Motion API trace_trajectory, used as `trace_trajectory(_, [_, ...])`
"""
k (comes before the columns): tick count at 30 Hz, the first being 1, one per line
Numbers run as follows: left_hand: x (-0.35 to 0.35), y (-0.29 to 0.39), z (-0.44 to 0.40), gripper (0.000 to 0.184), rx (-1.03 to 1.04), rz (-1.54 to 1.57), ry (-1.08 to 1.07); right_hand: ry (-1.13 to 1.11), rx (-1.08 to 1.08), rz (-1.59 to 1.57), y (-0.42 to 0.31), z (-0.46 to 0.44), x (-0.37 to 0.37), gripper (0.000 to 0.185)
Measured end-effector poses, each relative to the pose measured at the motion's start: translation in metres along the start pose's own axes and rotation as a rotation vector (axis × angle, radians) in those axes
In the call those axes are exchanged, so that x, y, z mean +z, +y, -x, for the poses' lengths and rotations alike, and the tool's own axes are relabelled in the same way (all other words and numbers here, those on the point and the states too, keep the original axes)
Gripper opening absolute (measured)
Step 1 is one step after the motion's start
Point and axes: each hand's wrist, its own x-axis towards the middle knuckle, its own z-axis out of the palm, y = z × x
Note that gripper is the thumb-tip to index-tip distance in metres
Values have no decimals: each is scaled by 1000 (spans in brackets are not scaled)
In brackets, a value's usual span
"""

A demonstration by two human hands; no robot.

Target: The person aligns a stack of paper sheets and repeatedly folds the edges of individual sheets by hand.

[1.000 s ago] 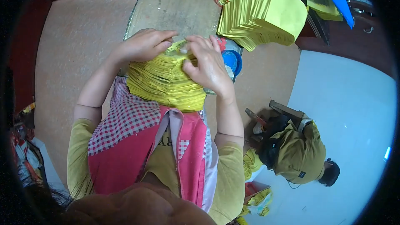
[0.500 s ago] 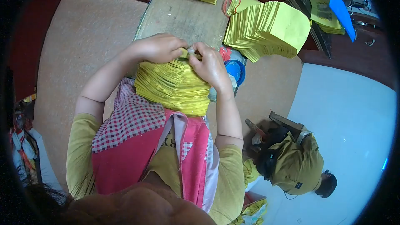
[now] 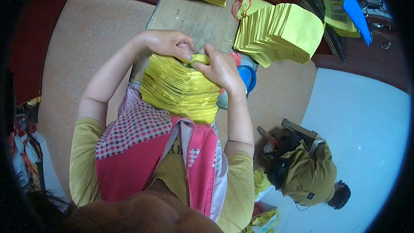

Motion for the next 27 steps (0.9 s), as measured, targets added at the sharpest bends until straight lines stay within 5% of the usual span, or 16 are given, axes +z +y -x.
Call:
trace_trajectory(2, [-7, 1, 0, 48, 5, -17, 37, 62, -52, 169, -2, -2, -3, 53])
trace_trajectory(7, [-7, 2, -1, 48, 85, -132, 111, -43, 35, -36, -1, -6, -4, 53])
trace_trajectory(9, [-6, 13, -2, 38, -3, -336, 88, 82, -44, -166, 9, -11, 6, 38])
trace_trajectory(19, [-5, -3, -3, 30, 23, -69, 84, 77, 2, -145, -3, -8, -1, 32])
trace_trajectory(27, [-6, -7, 4, 47, 96, -168, 27, 130, -76, -223, 5, -7, 8, 39])
